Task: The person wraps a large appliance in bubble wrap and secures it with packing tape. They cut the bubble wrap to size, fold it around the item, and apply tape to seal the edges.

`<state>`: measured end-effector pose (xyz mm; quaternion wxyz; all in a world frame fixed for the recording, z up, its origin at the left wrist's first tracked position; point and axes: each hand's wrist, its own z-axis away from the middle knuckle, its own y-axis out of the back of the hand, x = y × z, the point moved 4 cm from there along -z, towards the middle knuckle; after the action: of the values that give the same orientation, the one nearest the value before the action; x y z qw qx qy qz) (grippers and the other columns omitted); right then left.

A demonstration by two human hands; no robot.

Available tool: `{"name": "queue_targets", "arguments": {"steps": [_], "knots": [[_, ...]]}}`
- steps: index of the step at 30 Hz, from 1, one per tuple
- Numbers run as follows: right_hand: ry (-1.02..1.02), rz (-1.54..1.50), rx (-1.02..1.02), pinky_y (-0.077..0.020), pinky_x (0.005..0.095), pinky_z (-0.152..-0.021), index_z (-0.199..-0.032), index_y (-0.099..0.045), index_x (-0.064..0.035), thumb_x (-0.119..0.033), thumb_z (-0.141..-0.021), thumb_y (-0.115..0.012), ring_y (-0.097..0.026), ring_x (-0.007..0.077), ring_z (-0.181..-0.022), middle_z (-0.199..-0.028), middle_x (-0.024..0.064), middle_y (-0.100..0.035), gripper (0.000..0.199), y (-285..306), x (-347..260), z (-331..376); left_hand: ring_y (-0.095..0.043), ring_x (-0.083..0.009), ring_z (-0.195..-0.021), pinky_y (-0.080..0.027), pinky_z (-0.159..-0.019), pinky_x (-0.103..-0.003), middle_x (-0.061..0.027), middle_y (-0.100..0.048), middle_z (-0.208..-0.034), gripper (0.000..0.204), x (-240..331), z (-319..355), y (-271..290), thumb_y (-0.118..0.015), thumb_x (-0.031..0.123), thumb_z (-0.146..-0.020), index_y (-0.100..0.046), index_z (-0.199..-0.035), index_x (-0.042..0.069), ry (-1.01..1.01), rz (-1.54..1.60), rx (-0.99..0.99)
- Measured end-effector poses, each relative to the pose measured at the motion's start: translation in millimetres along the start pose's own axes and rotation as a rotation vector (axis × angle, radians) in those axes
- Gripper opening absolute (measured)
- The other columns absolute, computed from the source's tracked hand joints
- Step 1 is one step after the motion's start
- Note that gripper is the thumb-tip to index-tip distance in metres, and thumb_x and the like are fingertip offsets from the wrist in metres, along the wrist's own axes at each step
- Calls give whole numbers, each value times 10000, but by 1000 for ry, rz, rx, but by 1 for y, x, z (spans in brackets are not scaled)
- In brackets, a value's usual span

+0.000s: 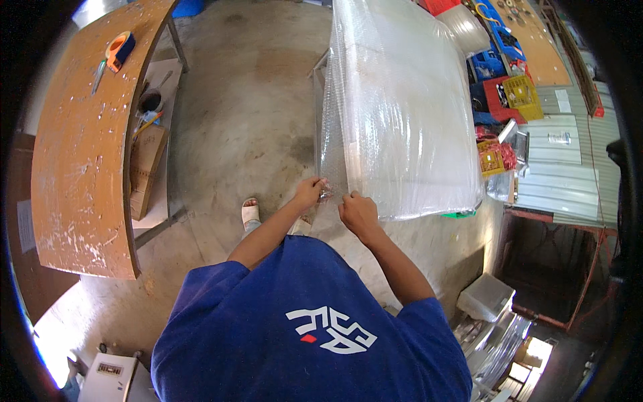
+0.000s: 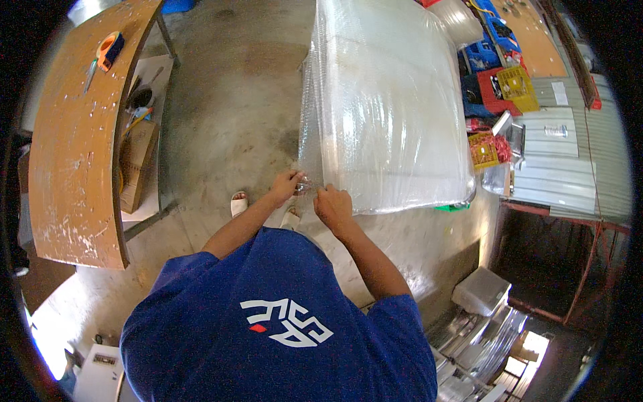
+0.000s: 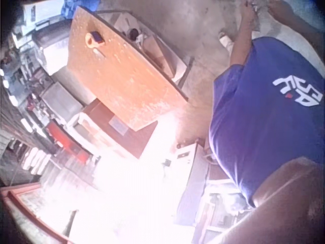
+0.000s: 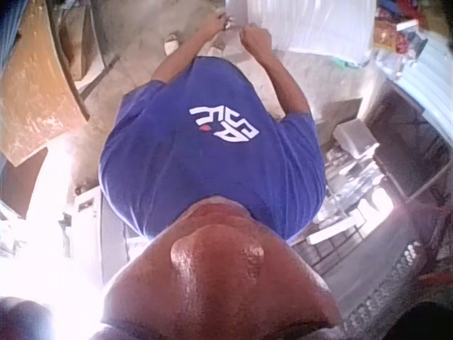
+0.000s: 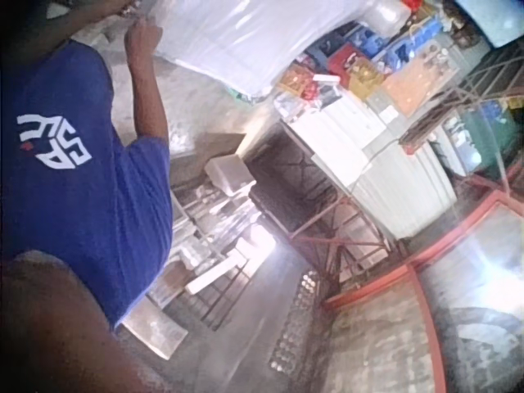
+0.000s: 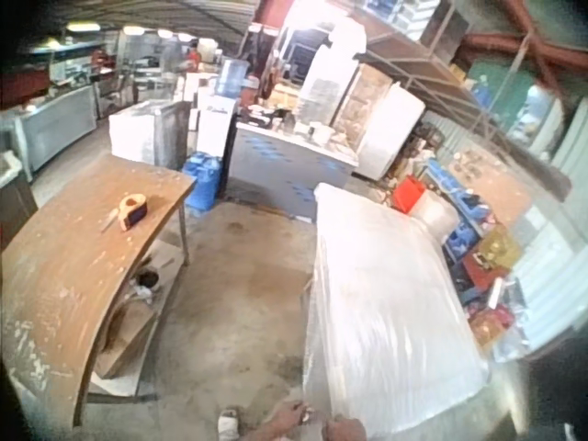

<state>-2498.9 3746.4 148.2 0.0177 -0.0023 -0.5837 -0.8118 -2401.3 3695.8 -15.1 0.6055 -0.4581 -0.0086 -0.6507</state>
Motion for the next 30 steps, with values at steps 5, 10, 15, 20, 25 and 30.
{"name": "queue_targets", "arguments": {"steps": [5, 10, 15, 20, 25, 30], "knots": [[73, -86, 4, -530, 474, -680, -927, -614, -40, -201, -828, -662, -646, 386, -766, -898, 170, -610, 195, 38, 1, 14, -665, -159, -900, -550, -732, -327, -101, -684, -1018, 332, -19, 28, -6, -612, 297, -973, -623, -1171, 31, 0, -157, 48], [255, -35, 46, -509, 457, -705, -926, -590, -46, -180, -808, -701, -630, 381, -816, -922, 155, -590, 211, 46, 16, 26, -662, -181, -877, -548, -728, -317, -113, -657, -1046, 513, -54, 21, 5, -663, 304, -936, -492, -1348, 51, 2, -149, 14], [175, -129, 171, -502, 452, -688, -910, -578, -61, -165, -826, -674, -631, 371, -801, -882, 146, -593, 164, 46, 29, 31, -645, -201, -952, -548, -746, -327, -161, -622, -1141, 754, -26, 64, -21, -721, 284, -898, -295, -1477, 54, -183, 82, 169], [134, -202, 238, -504, 486, -623, -888, -562, -64, -177, -849, -663, -624, 387, -723, -850, 162, -593, 157, 35, 33, 24, -616, -196, -1004, -533, -777, -323, -166, -601, -1201, 806, -38, 79, -50, -788, 274, -846, -306, -1448, 39, -216, -21, 238], [142, -299, 295, -505, 491, -612, -881, -555, -53, -175, -863, -658, -621, 398, -709, -838, 170, -592, 161, 31, 31, 21, -608, -166, -963, -508, -770, -314, -97, -628, -1134, 598, -48, 41, -54, -766, 295, -868, -468, -1309, 22, -217, 175, 95], [55, -416, 314, -492, 436, -607, -872, -570, -24, -148, -865, -692, -617, 330, -678, -821, 160, -595, 174, 30, 45, 24, -584, -113, -918, -480, -766, -286, -27, -648, -1089, 438, -59, 23, -54, -778, 182, -853, -565, -1207, 36, -270, 262, 93]]}}
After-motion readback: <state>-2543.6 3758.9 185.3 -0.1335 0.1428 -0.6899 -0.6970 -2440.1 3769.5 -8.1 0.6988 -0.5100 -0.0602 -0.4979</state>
